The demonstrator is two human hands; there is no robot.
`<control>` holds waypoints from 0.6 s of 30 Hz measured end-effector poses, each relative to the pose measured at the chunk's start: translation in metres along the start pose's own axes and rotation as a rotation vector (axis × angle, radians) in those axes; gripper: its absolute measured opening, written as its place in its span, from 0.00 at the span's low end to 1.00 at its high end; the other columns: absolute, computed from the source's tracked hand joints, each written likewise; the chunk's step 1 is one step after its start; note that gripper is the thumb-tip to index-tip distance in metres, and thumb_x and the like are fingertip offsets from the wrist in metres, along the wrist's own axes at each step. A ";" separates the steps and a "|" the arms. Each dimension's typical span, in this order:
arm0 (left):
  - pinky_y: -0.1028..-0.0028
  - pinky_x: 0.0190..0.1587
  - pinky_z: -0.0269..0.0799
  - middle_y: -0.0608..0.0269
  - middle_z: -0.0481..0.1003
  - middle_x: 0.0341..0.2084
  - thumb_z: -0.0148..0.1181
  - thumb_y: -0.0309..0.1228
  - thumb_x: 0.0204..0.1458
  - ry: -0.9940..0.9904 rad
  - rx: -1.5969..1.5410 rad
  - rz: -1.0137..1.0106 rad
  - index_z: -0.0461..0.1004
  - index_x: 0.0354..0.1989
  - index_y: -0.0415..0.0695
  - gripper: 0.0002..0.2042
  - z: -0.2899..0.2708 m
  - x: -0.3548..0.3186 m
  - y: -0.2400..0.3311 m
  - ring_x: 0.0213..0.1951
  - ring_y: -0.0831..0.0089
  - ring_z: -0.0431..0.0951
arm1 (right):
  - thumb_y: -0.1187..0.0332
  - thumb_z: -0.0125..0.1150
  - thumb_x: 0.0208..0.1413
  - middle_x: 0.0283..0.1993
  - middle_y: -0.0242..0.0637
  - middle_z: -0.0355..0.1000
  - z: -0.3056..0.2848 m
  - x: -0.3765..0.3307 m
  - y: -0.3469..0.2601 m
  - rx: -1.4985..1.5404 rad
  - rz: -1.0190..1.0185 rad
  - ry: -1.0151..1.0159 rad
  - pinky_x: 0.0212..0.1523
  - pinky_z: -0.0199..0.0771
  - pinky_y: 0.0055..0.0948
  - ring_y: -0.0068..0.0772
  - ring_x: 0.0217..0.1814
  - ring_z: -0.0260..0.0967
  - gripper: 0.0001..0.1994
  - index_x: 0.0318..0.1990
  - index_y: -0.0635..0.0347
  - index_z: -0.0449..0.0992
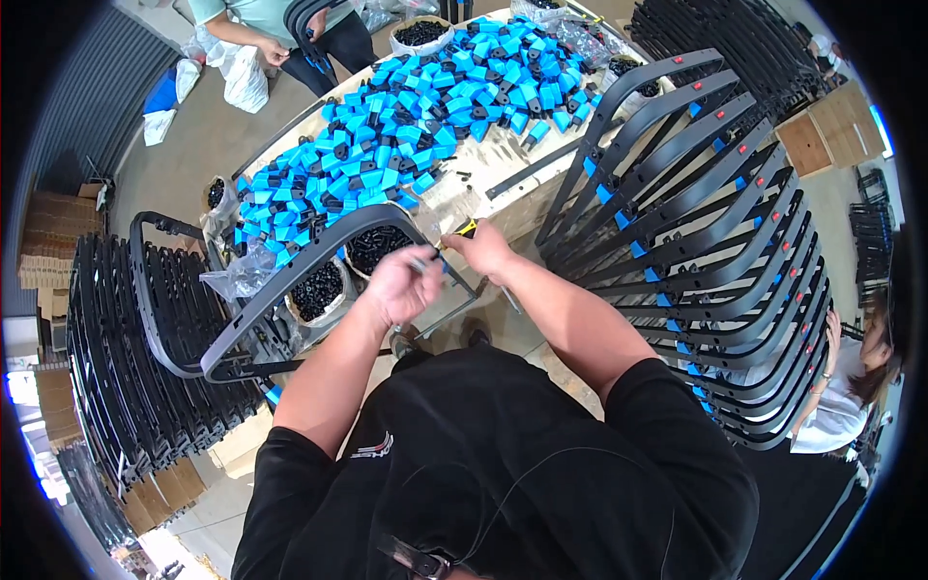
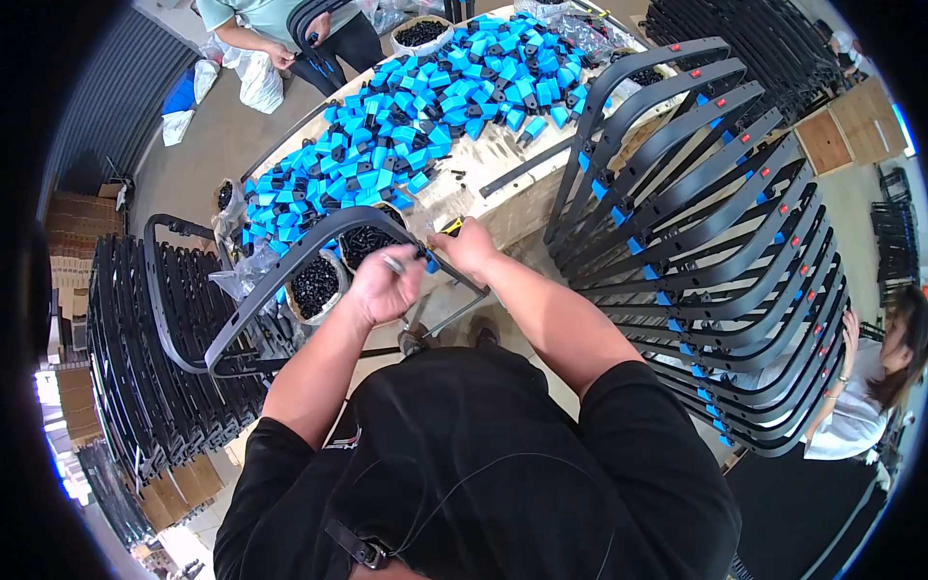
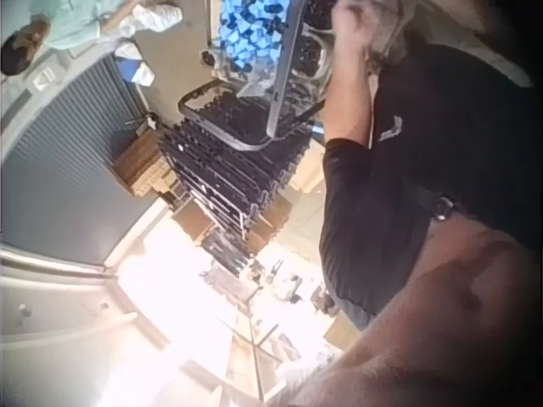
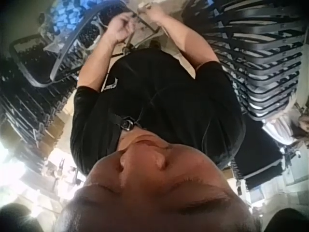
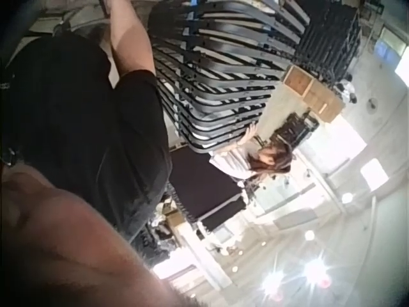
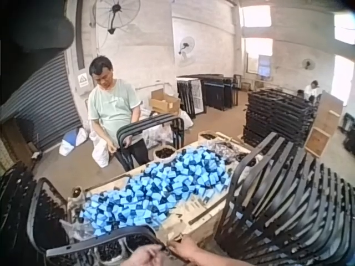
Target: Assembling plastic caps and bushings onto a metal frame.
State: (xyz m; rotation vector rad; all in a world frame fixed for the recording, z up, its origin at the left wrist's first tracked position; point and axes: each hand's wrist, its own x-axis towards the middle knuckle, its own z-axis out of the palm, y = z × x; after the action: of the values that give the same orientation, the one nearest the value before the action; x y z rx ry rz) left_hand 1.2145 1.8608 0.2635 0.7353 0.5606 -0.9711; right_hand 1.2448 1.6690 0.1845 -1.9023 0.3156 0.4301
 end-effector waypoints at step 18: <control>0.69 0.27 0.80 0.59 0.79 0.28 0.59 0.29 0.56 0.674 1.523 0.344 0.68 0.43 0.35 0.11 -0.029 0.048 -0.052 0.24 0.64 0.82 | 0.52 0.75 0.49 0.43 0.56 0.78 0.000 -0.015 -0.016 0.038 -0.002 -0.012 0.46 0.76 0.39 0.45 0.44 0.78 0.34 0.48 0.78 0.70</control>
State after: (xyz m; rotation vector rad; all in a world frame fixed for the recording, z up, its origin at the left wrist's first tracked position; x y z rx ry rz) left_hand 1.1881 1.8391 0.1952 2.4836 0.1346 -0.6741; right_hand 1.2379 1.6746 0.2042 -1.8626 0.3122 0.4315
